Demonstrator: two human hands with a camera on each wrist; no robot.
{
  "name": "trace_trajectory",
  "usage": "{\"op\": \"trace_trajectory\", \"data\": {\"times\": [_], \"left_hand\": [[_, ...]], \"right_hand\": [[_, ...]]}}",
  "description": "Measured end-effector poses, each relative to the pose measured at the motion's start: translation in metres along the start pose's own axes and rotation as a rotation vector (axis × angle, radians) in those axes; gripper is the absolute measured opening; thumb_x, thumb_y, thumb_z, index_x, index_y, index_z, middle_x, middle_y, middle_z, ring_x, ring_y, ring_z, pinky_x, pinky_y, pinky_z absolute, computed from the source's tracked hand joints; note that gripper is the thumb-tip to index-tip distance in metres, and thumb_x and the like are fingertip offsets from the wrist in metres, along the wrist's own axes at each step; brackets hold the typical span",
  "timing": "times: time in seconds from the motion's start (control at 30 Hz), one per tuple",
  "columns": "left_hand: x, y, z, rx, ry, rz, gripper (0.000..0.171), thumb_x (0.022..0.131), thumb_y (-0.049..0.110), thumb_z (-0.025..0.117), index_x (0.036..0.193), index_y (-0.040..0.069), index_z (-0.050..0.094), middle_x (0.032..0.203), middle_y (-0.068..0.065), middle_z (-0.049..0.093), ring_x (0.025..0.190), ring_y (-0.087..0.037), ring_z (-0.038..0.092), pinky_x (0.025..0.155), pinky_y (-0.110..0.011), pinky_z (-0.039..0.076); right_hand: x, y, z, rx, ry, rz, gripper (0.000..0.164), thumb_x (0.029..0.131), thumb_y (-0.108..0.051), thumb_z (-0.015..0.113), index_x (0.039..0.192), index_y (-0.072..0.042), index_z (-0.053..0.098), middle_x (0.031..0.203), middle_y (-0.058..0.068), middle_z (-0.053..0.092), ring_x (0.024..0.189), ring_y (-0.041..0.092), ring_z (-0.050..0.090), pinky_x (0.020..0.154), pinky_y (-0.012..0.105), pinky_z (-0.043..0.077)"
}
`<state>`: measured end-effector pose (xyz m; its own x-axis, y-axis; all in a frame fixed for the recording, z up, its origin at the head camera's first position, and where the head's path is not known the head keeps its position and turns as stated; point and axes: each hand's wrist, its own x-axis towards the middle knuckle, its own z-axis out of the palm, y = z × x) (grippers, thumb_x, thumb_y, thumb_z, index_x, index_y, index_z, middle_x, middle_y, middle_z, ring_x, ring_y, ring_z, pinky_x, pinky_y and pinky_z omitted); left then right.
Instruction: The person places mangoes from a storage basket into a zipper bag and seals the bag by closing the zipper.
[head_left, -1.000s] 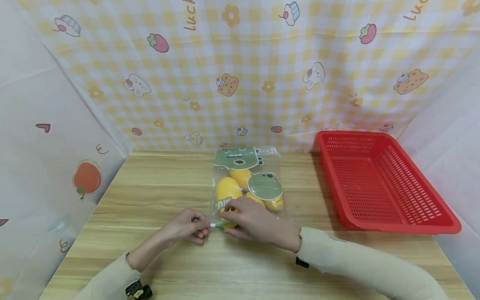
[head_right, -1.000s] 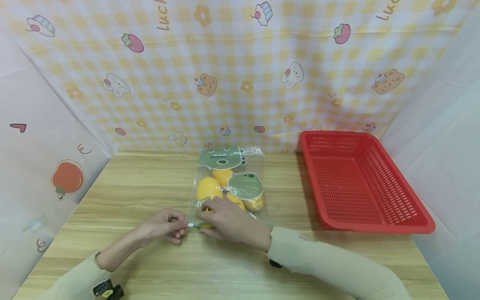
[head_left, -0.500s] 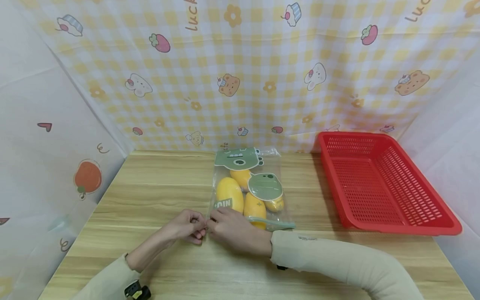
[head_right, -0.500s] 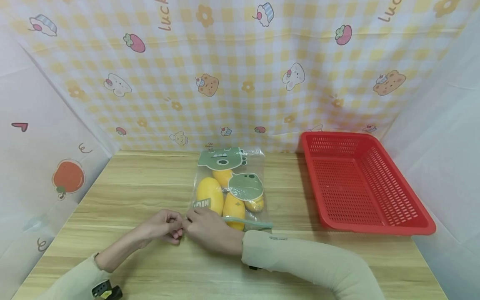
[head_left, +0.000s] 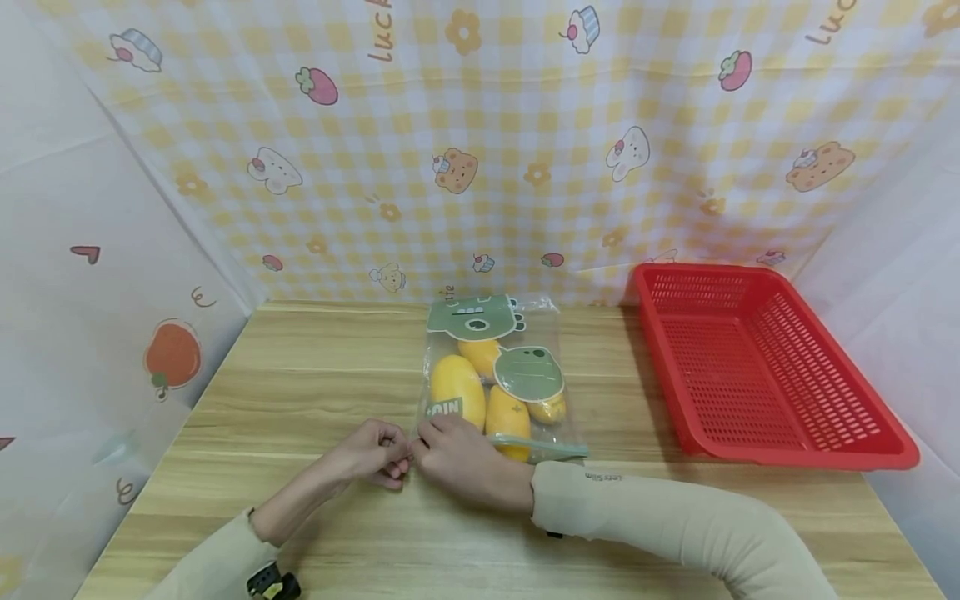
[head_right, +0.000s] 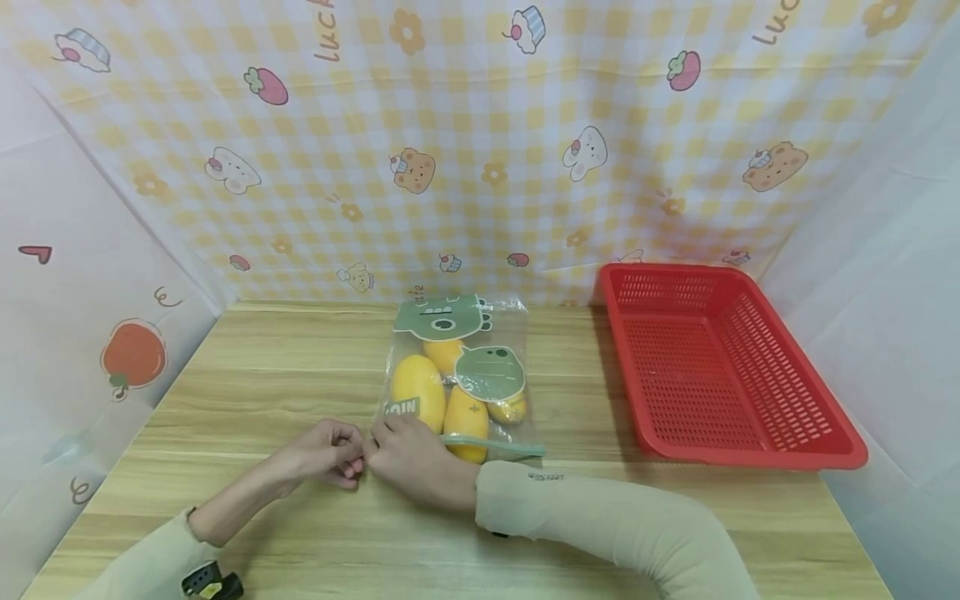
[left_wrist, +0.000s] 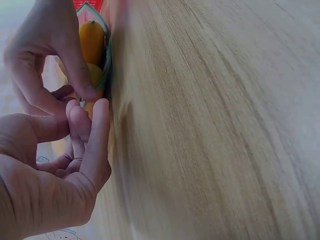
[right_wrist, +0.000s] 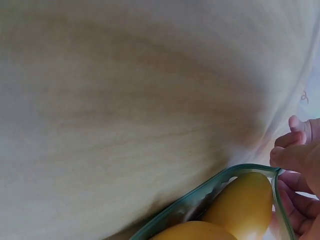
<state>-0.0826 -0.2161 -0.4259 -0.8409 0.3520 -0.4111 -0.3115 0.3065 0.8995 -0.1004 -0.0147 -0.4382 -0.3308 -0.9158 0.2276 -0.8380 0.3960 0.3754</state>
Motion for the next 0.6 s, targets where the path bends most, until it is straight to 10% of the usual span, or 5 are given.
{"op": "trace_trajectory", "data": {"times": [0.6], "left_hand": [[-0.0006,-0.0011,0.0018,0.006,0.029,-0.011,0.017,0.102,-0.001,0.05,0.087,-0.002,0.059,0.08,-0.012,0.061,0.068,-0.016,0.059,0.069,-0.038,0.061]], "right_hand": [[0.003,-0.0056,0.0034,-0.072,0.017,0.003,0.012,0.097,-0.02,0.067,0.104,-0.018,0.076,0.095,-0.003,0.064,0.092,0.014,0.06,0.079,0.027,0.051]]}}
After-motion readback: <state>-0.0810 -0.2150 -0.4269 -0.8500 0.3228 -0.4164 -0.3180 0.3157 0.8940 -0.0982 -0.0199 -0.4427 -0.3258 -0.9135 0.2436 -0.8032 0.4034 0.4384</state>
